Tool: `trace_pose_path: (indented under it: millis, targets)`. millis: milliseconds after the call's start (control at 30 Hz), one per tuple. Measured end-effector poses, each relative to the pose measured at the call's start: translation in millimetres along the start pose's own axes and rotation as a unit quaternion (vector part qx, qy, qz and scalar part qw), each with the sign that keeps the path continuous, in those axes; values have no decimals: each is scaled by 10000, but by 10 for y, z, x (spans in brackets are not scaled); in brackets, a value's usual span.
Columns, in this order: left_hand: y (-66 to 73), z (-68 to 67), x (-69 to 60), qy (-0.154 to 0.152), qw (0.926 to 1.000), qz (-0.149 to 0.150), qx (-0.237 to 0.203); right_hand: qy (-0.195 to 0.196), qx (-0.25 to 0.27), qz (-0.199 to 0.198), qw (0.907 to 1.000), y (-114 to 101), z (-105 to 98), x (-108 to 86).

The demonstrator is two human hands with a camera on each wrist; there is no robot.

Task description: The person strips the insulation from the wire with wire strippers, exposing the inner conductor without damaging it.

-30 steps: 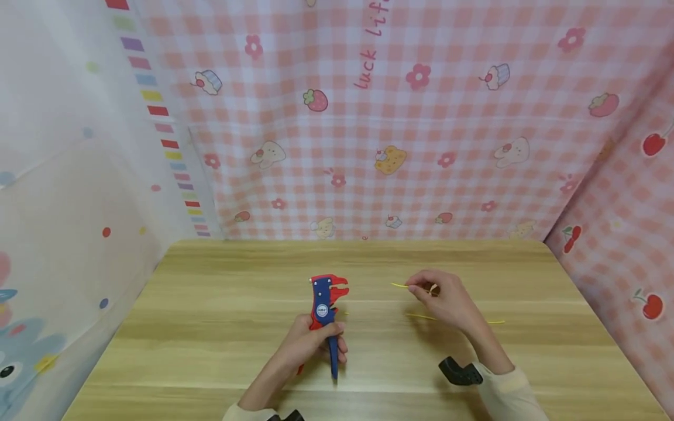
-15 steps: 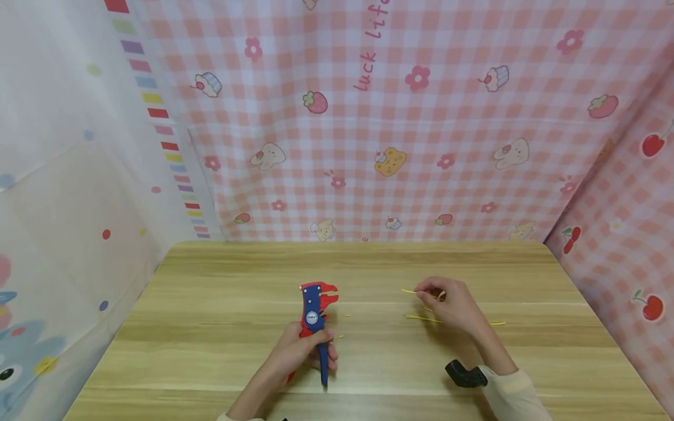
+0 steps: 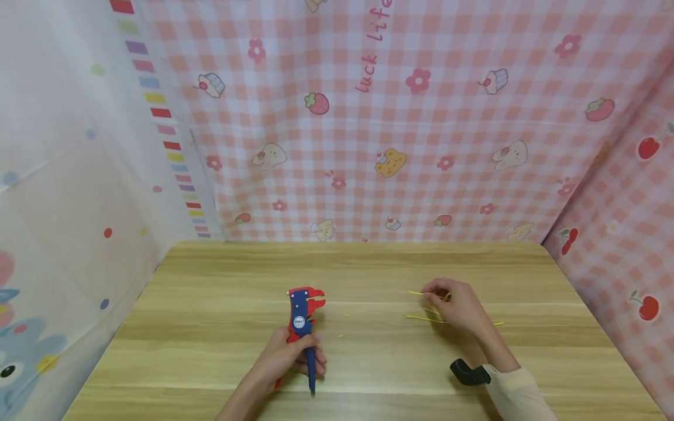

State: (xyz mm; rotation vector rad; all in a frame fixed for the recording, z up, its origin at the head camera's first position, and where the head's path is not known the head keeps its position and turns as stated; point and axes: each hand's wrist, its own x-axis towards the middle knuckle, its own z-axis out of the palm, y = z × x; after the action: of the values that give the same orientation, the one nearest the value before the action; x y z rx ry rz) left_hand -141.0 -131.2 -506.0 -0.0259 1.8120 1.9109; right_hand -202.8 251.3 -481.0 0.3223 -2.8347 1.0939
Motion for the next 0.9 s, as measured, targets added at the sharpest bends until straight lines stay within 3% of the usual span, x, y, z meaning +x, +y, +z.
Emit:
trace_pose_path:
  millis: [233,467,567,667,767,900]
  targets:
    - [-10,-114,-66,239,9996,-65,137,18,-112,6,9999,84,-11,14]
    - [-4,-169,-125,982,9930,-221,613,13,-270,47,9996,174,7,4]
    - [20,-161,-151,1499,9822,-233,1111,31,-374,64,9993,215,12,3]
    - [51,-157,-158,1981,9631,-300,1797,81,-450,98,9989,251,18,9]
    - [78,-162,-159,2213,9467,-353,2313,91,-408,156,9990,278,27,16]
    - [100,-164,-172,2329,9345,-303,2676,56,-259,277,9993,302,28,16]
